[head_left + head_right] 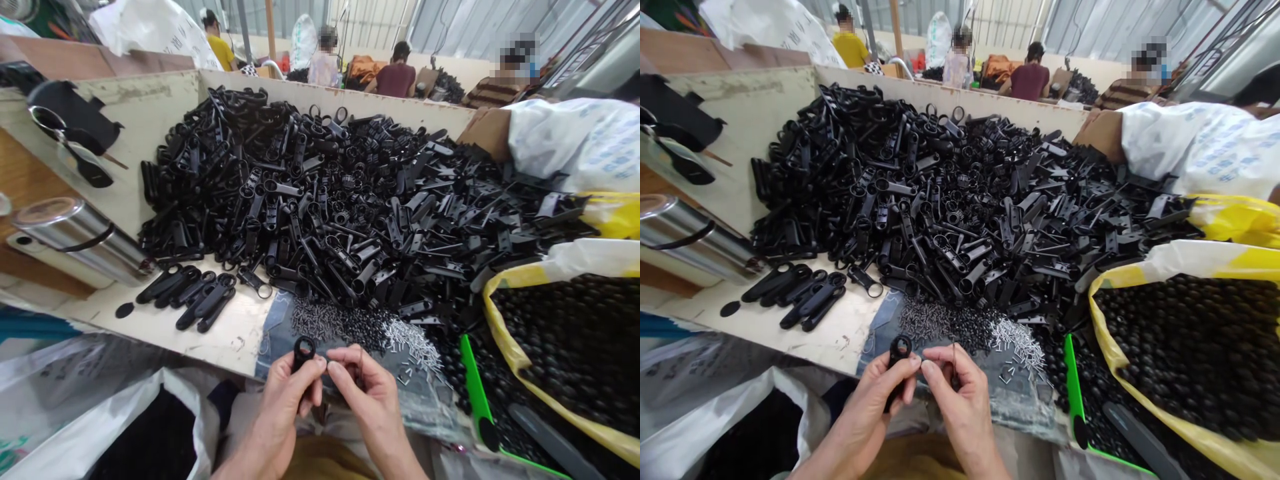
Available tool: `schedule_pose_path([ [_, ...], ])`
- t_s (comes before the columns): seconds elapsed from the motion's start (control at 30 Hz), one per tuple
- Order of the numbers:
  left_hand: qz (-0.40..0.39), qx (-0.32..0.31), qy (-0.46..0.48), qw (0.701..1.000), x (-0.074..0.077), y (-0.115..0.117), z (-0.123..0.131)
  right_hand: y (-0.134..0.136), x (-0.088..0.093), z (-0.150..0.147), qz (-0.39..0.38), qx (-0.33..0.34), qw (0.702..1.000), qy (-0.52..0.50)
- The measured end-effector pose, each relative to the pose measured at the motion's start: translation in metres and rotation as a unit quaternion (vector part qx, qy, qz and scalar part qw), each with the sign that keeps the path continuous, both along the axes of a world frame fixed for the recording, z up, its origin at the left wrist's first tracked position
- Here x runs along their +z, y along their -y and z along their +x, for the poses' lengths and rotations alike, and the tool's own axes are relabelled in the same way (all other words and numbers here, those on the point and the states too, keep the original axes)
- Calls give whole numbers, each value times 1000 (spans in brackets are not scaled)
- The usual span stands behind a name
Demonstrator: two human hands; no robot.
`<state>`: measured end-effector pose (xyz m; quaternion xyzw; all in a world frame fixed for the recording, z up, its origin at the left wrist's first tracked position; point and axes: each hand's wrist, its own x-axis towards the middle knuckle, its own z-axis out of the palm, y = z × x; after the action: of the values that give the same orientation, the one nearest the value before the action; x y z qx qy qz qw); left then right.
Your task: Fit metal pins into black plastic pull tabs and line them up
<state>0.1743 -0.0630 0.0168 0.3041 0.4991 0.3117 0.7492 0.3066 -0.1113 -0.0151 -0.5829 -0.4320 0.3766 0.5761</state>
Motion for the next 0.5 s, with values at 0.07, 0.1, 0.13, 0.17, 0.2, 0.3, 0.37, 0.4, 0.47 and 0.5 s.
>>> schedule_pose_path([
  [0.07,0,12,13,1000,1,1,3,-1,1,1,13,-7,1000,14],
  [0.1,-1,17,19,1000,1,1,3,-1,2,1,20,-5,999,27],
  [0.13,-5,20,25,999,1,1,4,-1,3,2,28,-1,999,40],
  [0.17,-10,22,30,999,2,2,4,-1,4,3,35,2,998,53],
  [0.2,-18,21,35,999,3,2,4,0,5,3,41,4,997,65],
  [0.3,-41,11,42,998,5,3,4,3,6,7,50,8,994,100],
  [0.37,-59,3,40,997,5,4,3,5,6,9,55,12,990,132],
  [0.4,-70,0,38,997,4,5,3,6,6,11,61,16,987,151],
  [0.47,-98,1,32,995,3,7,2,7,6,14,77,28,978,190],
  [0.5,-109,6,31,994,1,7,2,7,5,15,88,33,974,208],
])
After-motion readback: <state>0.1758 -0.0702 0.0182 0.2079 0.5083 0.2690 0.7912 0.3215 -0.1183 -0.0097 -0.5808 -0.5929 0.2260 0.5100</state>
